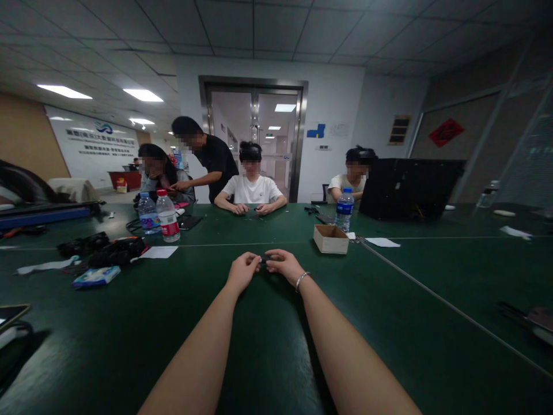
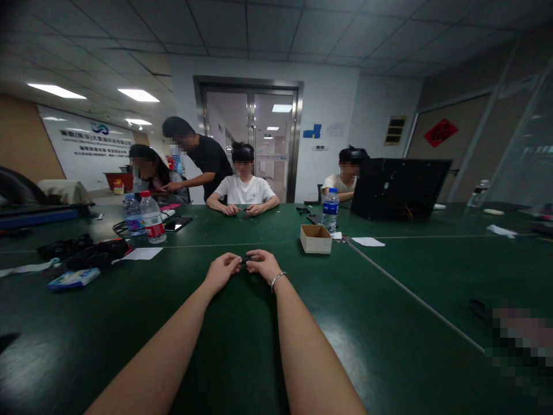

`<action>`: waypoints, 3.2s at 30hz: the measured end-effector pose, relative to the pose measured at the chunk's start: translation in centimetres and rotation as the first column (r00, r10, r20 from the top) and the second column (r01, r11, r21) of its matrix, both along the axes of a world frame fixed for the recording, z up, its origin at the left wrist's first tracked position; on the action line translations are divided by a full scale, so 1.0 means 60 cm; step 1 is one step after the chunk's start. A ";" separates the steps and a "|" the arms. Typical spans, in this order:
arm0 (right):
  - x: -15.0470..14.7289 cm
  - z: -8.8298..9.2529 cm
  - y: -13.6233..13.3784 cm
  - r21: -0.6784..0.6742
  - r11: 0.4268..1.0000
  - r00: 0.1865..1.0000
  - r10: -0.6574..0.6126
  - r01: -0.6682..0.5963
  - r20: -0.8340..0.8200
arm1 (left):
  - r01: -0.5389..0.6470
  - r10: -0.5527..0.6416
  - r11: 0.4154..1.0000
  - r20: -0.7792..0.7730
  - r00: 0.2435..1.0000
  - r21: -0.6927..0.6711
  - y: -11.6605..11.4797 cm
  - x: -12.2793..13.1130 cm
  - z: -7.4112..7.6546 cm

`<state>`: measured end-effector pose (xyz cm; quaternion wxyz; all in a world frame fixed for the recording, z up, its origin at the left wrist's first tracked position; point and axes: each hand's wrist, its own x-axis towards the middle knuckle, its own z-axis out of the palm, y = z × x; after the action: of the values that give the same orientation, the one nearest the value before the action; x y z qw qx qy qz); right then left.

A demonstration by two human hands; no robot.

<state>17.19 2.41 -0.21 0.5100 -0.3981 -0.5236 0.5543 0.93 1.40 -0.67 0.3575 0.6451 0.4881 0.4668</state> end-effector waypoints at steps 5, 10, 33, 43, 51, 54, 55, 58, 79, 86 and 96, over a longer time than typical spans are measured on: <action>0.002 0.000 0.000 0.001 1.000 1.000 -0.004 0.004 0.010 | -0.033 0.030 0.998 -0.055 0.998 -0.044 -0.007 0.004 0.009; 0.004 -0.001 0.001 0.003 1.000 1.000 0.025 -0.025 -0.014 | -0.082 0.073 0.994 -0.122 0.990 -0.068 -0.016 0.004 0.020; 0.001 0.006 -0.003 -0.025 1.000 1.000 0.017 -0.017 -0.024 | -0.048 0.048 0.999 0.002 0.999 0.020 -0.001 0.000 0.002; 0.000 0.002 0.004 -0.052 0.999 0.999 0.006 -0.008 -0.048 | -0.019 0.021 0.999 -0.061 0.998 0.033 -0.008 -0.001 0.006; 0.001 0.007 -0.003 -0.062 0.998 0.996 0.023 -0.028 -0.090 | 0.042 -0.042 0.996 -0.003 0.999 0.077 -0.008 0.000 0.004; 0.002 0.008 -0.005 -0.064 0.998 0.994 0.016 -0.023 -0.108 | -0.018 0.019 0.999 -0.024 1.000 0.037 -0.012 0.003 0.006; 0.001 0.008 -0.004 -0.069 0.997 0.995 0.014 -0.021 -0.102 | -0.044 0.046 0.999 -0.050 0.998 0.025 -0.013 0.004 0.008; 0.001 0.005 -0.002 -0.081 0.996 0.997 0.016 -0.022 -0.076 | -0.088 0.089 0.996 -0.183 0.979 0.016 -0.015 0.005 0.012; 0.004 0.007 0.000 -0.077 0.996 0.999 0.030 -0.033 -0.044 | -0.094 0.093 0.996 -0.314 0.945 0.011 -0.013 0.008 0.011; 0.002 0.006 0.001 -0.062 0.998 0.998 0.025 -0.028 -0.057 | -0.083 0.106 0.988 -0.186 0.977 0.130 -0.006 0.006 0.004; 0.002 0.003 0.004 -0.066 0.997 0.998 0.038 -0.041 -0.049 | -0.117 0.120 0.993 -0.280 0.952 0.026 -0.006 0.005 0.007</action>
<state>17.33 2.66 0.00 0.4974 -0.3914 -0.5002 0.5909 1.21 1.04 -0.25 0.2528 0.6761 0.5695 0.3933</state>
